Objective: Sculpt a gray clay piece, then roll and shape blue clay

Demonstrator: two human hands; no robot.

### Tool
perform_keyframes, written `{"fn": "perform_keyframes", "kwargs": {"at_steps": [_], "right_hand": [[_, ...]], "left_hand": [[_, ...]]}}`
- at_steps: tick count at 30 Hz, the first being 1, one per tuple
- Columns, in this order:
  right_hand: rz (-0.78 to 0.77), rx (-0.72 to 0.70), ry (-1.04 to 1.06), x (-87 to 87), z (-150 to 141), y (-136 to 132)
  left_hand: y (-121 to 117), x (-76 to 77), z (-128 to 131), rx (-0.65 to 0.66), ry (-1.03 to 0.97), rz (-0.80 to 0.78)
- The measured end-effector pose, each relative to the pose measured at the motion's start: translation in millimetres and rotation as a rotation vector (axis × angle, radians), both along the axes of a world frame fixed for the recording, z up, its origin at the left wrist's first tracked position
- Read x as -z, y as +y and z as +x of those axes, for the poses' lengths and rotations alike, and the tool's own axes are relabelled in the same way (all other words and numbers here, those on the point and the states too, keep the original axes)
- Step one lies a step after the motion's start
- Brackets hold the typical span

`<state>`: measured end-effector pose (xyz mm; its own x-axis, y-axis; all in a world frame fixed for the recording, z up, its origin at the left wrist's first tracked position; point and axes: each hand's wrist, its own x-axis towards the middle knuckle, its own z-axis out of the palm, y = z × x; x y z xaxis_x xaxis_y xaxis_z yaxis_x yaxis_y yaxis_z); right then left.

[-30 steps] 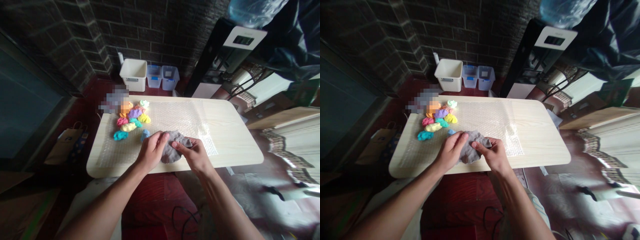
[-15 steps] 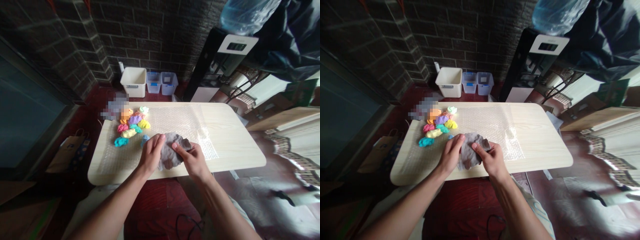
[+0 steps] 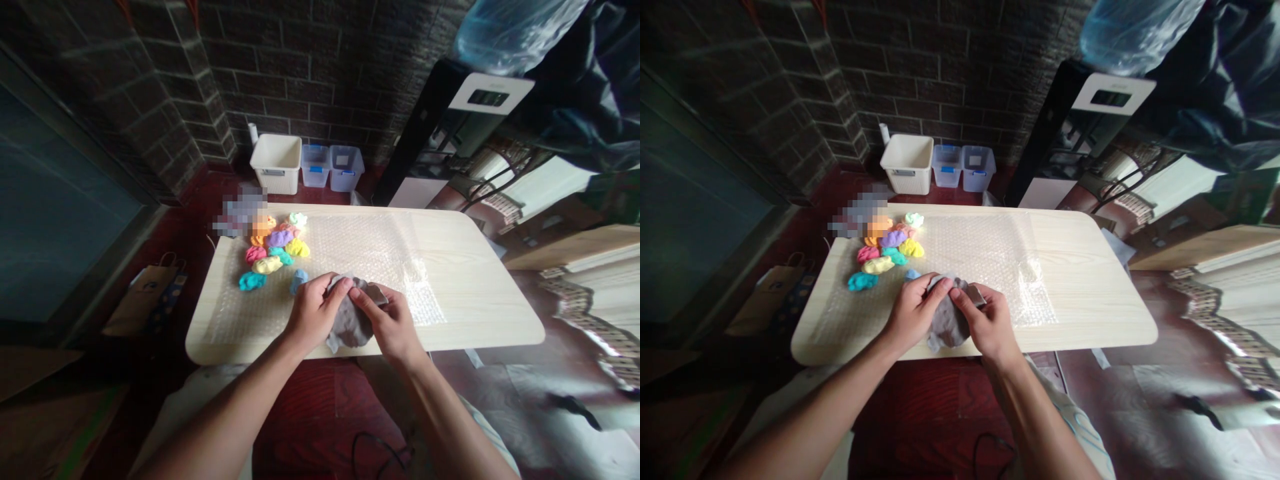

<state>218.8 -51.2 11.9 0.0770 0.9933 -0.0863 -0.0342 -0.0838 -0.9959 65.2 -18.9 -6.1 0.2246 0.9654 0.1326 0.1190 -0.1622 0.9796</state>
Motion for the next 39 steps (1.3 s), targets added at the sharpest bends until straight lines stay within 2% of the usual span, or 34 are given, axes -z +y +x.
{"fn": "perform_keyframes", "kwargs": {"at_steps": [5,12,21,23,26,28,33,39], "right_hand": [[-0.012,-0.018,0.046,2.2,-2,1],[-0.045,-0.062,-0.005,2.2,3,1],[0.024,0.042,-0.096,0.3,10,3],[0.022,0.063,-0.086,0.3,10,3],[0.035,0.074,-0.096,2.0,10,3],[0.018,0.054,-0.018,4.3,10,3],[-0.101,0.096,0.334,6.8,14,5],[-0.038,0.145,0.320,3.9,20,7]], "left_hand": [[0,-2.4,-1,0.005,-0.044,-0.015],[2,-2.7,-5,0.003,-0.055,-0.031],[1,-0.5,-4,0.066,0.084,0.042],[0,1.4,-2,0.085,0.005,-0.034],[0,3.5,1,0.203,-0.225,-0.240],[1,4.3,3,0.257,-0.326,-0.349],[4,6.8,4,0.150,-0.385,-0.427],[6,12.0,0,0.075,-0.286,-0.292]]}}
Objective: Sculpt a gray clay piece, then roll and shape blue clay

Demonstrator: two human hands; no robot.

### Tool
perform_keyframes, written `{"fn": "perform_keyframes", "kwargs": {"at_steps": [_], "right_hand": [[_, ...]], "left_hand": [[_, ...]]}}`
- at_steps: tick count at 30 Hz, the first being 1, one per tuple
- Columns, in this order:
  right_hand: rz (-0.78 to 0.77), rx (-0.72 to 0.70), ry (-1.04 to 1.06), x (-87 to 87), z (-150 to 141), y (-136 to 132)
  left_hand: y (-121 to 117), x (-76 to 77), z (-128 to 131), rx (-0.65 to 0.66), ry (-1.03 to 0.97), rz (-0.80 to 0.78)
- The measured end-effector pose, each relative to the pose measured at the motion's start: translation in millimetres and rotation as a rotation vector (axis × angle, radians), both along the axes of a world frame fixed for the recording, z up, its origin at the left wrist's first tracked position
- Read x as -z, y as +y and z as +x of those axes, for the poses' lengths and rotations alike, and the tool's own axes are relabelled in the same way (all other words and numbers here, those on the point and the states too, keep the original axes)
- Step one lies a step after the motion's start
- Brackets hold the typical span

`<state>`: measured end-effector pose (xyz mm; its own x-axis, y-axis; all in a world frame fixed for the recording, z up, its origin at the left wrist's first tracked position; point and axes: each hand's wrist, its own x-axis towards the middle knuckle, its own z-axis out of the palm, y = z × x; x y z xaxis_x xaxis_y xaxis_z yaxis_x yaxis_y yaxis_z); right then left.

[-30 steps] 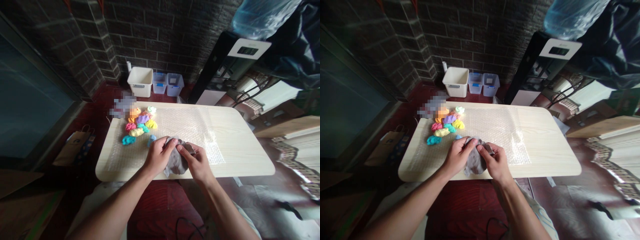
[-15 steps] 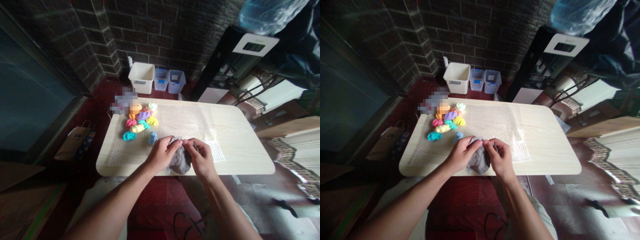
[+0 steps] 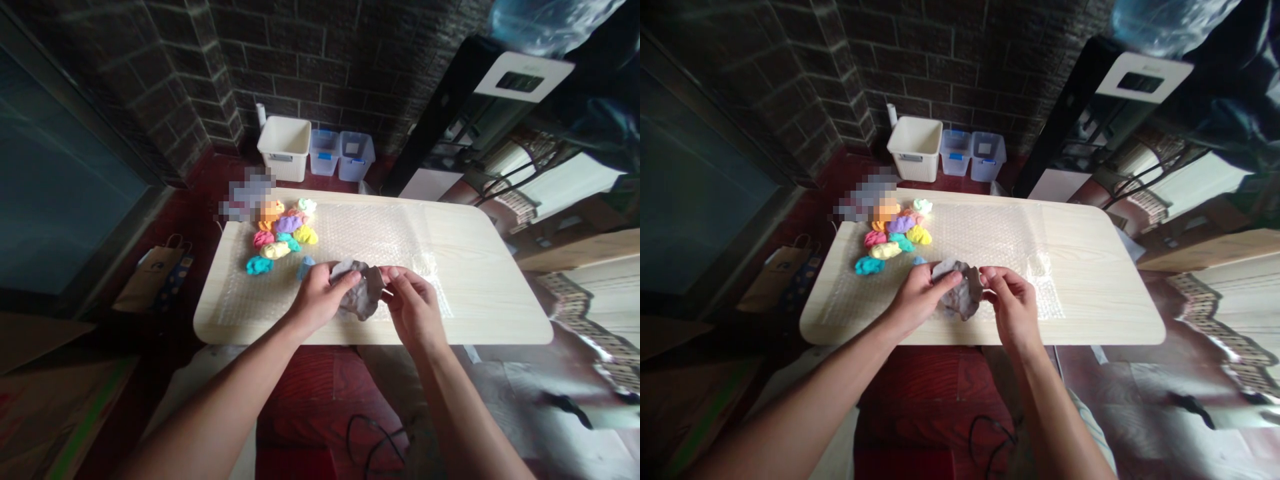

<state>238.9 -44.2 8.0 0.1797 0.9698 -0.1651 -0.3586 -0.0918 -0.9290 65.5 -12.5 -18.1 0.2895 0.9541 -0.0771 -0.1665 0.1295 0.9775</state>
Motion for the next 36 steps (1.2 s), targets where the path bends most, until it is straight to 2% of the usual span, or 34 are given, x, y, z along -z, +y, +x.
{"fn": "perform_keyframes", "kwargs": {"at_steps": [8,14,23,30,36], "right_hand": [[0.077,-0.054,-0.141,7.0,-1.9,-2.8],[0.067,-0.093,-0.182,7.5,-3.0,-2.0],[0.057,-0.148,-0.348,0.1,-3.2,-3.8],[0.037,-0.177,-0.339,-1.0,0.6,-4.4],[0.014,-0.190,-0.198,2.7,-1.8,-4.3]], "left_hand": [[-0.2,-0.6,-0.7,-0.073,0.093,0.093],[-0.7,-3.3,-2.2,-0.068,0.068,0.073],[-0.3,0.7,-0.3,-0.066,0.025,0.011],[-0.1,-5.2,0.0,-0.029,-0.016,-0.047],[-1.4,-7.4,1.1,-0.014,-0.046,-0.087]]}}
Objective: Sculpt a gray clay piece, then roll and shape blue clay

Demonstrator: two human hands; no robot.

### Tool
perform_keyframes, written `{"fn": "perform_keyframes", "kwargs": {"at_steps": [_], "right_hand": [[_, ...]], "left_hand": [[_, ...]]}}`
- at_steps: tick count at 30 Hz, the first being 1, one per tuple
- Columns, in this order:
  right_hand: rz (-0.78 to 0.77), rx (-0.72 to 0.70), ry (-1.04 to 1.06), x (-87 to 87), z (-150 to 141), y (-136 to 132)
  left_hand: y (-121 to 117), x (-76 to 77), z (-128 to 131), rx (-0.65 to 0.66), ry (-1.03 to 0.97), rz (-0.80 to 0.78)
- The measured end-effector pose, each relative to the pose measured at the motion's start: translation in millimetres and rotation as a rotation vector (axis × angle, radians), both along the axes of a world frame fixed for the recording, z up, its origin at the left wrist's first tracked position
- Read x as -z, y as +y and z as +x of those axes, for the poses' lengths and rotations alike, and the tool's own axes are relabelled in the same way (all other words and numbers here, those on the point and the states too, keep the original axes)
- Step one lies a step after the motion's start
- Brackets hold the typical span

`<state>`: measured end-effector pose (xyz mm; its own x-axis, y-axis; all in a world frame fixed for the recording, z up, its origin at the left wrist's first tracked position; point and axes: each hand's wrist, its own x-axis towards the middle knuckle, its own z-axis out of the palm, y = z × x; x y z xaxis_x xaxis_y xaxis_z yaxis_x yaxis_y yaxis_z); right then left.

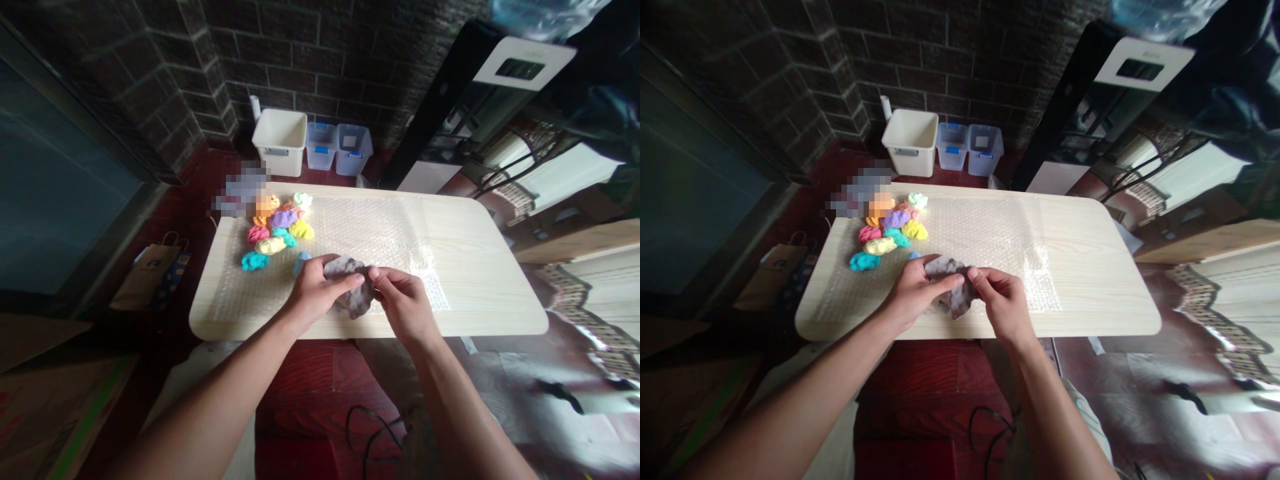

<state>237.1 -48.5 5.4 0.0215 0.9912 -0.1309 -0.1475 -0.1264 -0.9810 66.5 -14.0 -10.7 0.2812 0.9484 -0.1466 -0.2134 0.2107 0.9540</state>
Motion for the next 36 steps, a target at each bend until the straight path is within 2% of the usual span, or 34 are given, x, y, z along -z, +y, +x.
{"fn": "perform_keyframes", "kwargs": {"at_steps": [6,10,13,17,20,23,25,27,32,36], "right_hand": [[-0.011,-0.008,-0.022,2.9,-5,-1],[-0.014,0.056,0.005,1.4,-7,-2],[-0.058,0.003,0.073,-1.1,-7,-1],[-0.083,-0.064,0.034,2.1,-5,0],[-0.020,0.004,0.008,7.9,-2,2],[0.048,0.110,0.018,9.9,2,5],[0.051,0.165,0.046,7.7,2,6],[0.012,0.158,0.091,3.7,0,5],[-0.108,-0.077,0.081,-1.6,-9,1],[-0.117,-0.052,-0.095,1.7,-10,0]], "left_hand": [[-3,0.4,2,-0.001,0.005,-0.032],[-3,1.6,1,-0.027,-0.025,-0.027],[0,3.2,1,-0.091,-0.096,-0.030],[5,0.8,1,-0.163,-0.196,-0.060],[5,-3.7,-1,-0.092,-0.278,-0.170],[3,-5.4,-3,0.061,-0.206,-0.318],[2,-4.3,-3,0.094,-0.158,-0.344],[1,-2.2,-2,0.069,-0.175,-0.316],[2,2.7,1,-0.084,-0.158,-0.125],[2,2.8,1,-0.109,-0.049,-0.019]]}}
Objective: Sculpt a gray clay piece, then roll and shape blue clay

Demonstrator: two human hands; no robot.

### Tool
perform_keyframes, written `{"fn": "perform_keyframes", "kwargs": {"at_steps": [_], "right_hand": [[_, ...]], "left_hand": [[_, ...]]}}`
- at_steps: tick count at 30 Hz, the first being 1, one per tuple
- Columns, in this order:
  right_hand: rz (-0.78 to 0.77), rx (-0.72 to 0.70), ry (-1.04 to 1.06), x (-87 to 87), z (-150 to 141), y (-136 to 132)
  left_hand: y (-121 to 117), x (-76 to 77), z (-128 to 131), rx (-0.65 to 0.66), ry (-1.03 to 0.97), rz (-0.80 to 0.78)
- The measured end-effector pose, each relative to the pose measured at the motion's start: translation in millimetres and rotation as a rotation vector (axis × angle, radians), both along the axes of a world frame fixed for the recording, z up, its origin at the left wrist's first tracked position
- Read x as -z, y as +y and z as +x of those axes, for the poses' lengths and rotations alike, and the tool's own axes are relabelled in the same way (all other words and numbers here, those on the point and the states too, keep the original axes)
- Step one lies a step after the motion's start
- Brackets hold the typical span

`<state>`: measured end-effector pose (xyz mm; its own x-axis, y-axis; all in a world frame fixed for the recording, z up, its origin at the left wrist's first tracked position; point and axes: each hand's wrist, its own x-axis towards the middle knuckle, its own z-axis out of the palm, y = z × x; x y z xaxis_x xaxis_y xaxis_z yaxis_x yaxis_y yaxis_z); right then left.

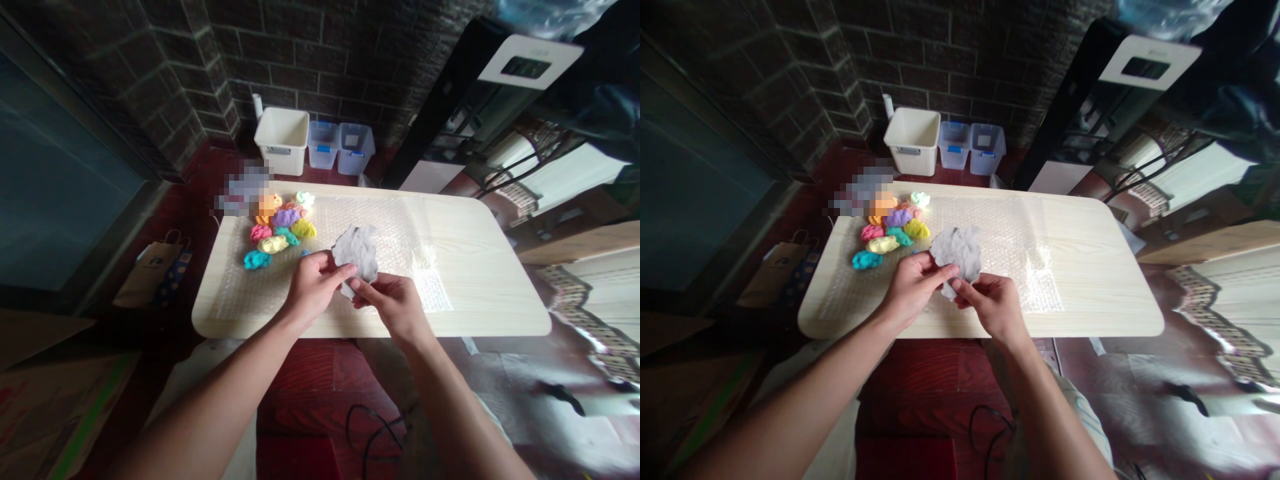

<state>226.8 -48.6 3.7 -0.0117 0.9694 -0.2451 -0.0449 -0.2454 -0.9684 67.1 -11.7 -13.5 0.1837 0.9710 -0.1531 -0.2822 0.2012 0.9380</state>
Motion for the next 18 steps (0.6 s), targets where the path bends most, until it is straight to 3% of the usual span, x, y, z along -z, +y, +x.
{"fn": "perform_keyframes", "kwargs": {"at_steps": [5,12,18], "right_hand": [[0.087,0.042,-0.164,-1.7,1.8,-0.8],[0.054,0.023,0.082,-2.2,-1.8,-0.3],[0.183,0.092,-0.033,-4.9,-0.3,0.8]], "left_hand": [[-0.7,-1.0,-0.4,0.055,-0.045,-0.024],[-0.3,-3.7,-0.4,-0.029,-0.005,-0.053],[-2.5,-4.2,2.9,-0.004,-0.082,-0.074]]}}
